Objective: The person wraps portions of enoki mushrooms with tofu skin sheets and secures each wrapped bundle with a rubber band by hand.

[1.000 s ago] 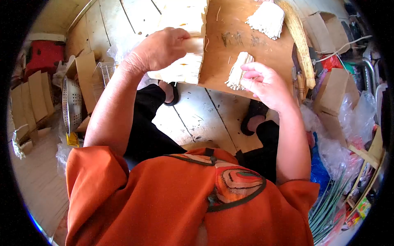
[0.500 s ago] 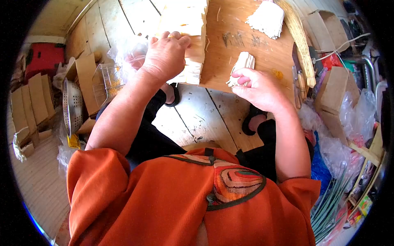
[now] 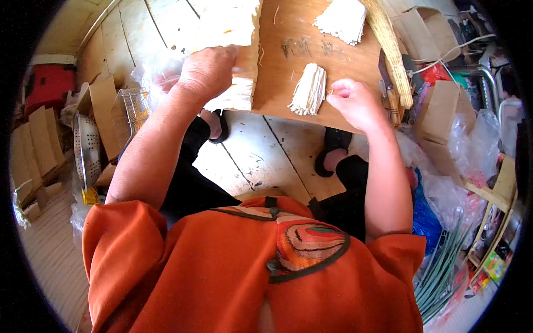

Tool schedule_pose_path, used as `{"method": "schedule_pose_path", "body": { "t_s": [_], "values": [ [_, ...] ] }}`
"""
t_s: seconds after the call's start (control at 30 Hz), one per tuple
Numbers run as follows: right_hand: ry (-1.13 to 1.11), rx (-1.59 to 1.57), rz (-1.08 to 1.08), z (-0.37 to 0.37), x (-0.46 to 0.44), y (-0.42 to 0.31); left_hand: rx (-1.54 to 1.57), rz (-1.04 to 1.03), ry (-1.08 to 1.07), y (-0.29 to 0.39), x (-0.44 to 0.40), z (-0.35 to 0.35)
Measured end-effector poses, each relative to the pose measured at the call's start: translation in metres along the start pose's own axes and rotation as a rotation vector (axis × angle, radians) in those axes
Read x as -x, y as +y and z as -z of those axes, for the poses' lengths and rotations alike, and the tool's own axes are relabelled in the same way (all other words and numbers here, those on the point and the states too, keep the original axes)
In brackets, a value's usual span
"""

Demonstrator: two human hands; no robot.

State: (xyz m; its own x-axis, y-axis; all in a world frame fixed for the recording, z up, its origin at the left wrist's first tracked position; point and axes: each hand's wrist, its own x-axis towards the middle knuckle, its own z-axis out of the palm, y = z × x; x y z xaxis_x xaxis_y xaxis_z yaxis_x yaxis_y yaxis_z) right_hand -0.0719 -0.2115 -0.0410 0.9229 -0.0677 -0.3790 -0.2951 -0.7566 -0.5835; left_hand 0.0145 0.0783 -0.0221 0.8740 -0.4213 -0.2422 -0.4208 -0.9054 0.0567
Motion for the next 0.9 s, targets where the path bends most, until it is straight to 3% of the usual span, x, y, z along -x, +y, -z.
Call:
{"method": "schedule_pose_path", "body": {
  "t_s": [0.13,0.2,0.27,0.33,0.4,0.5,0.6,0.77,0.9],
  "values": [
    [-0.01,0.014,-0.093,-0.016,-0.013,0.023,-0.062,0.009,-0.033,0.014,0.01,0.03],
    [0.042,-0.036,-0.146,-0.025,-0.022,0.032,0.131,0.029,-0.055,0.029,0.011,0.047],
    [0.012,-0.055,-0.21,-0.031,-0.028,0.032,0.526,-0.089,-0.089,0.037,0.007,0.048],
    [-0.012,-0.079,-0.271,-0.037,-0.032,0.025,0.757,-0.176,-0.085,0.046,-0.012,0.009],
    [0.01,-0.183,-0.26,-0.044,-0.031,0.018,0.869,-0.077,-0.179,0.067,-0.016,-0.013],
    [0.054,-0.219,-0.267,-0.052,-0.031,0.01,1.174,0.149,-0.518,0.089,-0.021,-0.019],
    [0.061,-0.301,-0.285,-0.048,-0.024,-0.005,1.389,0.299,-0.503,0.097,-0.028,-0.028],
    [-0.015,-0.745,-0.279,-0.034,-0.018,-0.016,1.638,0.362,-0.475,0.096,-0.036,-0.043],
    [-0.019,-0.834,-0.209,-0.019,-0.013,-0.018,1.778,0.354,-0.458,0.093,-0.036,-0.038]
  ]
}}
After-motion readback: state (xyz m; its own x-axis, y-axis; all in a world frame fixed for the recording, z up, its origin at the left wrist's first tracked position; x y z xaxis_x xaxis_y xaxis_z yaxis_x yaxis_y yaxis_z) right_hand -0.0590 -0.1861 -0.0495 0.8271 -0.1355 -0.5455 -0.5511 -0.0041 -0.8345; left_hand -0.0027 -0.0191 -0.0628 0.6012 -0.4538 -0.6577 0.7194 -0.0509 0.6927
